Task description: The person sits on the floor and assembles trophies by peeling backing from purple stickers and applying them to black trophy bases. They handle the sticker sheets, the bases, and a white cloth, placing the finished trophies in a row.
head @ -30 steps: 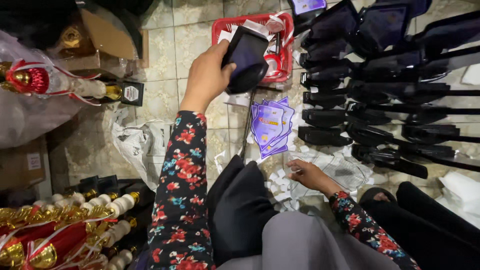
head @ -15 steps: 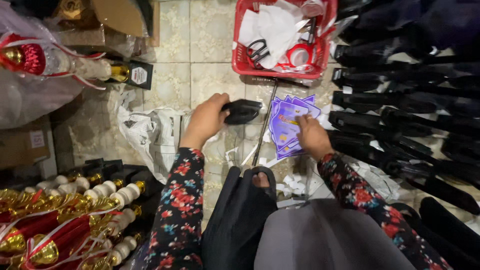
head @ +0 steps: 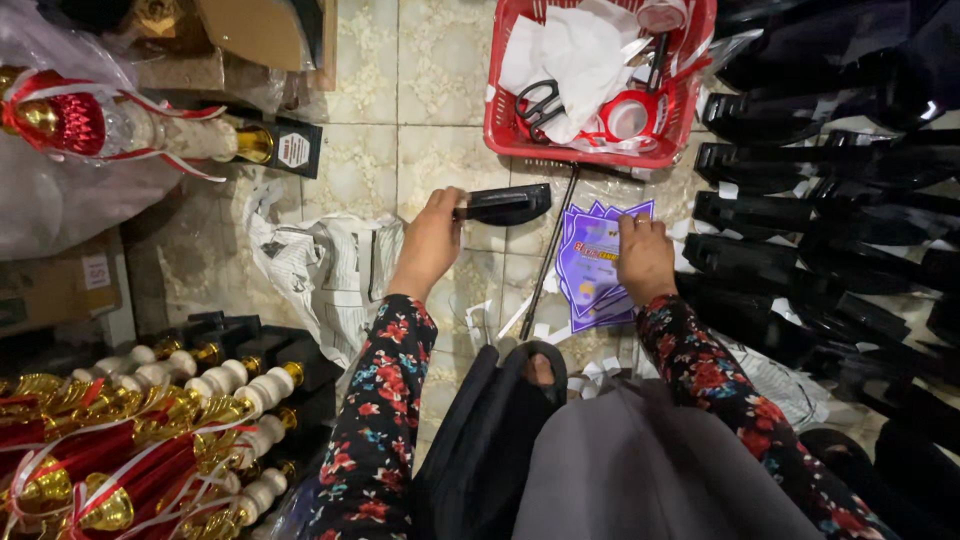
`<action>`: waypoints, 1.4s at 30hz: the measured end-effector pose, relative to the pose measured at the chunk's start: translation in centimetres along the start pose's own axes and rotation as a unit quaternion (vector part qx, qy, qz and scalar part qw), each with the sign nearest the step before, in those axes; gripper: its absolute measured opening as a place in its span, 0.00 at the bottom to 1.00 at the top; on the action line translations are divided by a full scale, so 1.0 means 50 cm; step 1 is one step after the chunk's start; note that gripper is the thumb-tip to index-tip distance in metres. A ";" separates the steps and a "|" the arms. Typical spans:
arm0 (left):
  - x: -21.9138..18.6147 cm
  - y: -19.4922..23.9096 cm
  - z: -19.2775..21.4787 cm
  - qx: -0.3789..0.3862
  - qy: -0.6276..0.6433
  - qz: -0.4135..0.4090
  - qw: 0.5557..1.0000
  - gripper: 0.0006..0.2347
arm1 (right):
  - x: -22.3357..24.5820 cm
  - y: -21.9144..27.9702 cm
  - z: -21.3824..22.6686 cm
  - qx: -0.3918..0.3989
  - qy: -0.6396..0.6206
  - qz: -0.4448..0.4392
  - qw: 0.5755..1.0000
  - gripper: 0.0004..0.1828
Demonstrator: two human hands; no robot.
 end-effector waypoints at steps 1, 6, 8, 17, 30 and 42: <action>0.006 0.007 0.001 0.001 0.015 0.035 0.999 0.18 | -0.005 -0.002 -0.015 0.003 0.005 0.000 1.000 0.40; 0.115 0.049 -0.054 0.008 0.020 0.160 0.987 0.29 | -0.011 0.017 0.021 -0.069 0.037 -0.044 0.996 0.21; 0.216 0.072 -0.145 0.106 -0.069 0.225 0.966 0.10 | 0.000 0.036 0.028 -0.044 -0.060 -0.018 0.997 0.13; -0.124 0.215 -0.094 0.370 0.196 0.226 0.879 0.36 | 0.066 0.259 0.192 0.031 -0.263 0.060 0.962 0.11; -0.409 0.349 0.060 0.235 0.208 0.045 0.948 0.36 | 0.072 0.600 0.657 -0.096 -0.215 0.182 0.955 0.15; -0.548 0.355 -0.030 0.142 0.104 -0.205 0.963 0.10 | -0.090 0.774 0.763 -0.127 -0.361 0.110 0.917 0.10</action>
Point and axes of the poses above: each hand's wrist, its own y-axis away from the middle knuckle, its own z-axis out of the back of the hand, x = y × z, the point moved 10 cm from there along -y, towards the middle knuckle, and after that the axes turned 7 degrees about x, right-handed, at the moved point
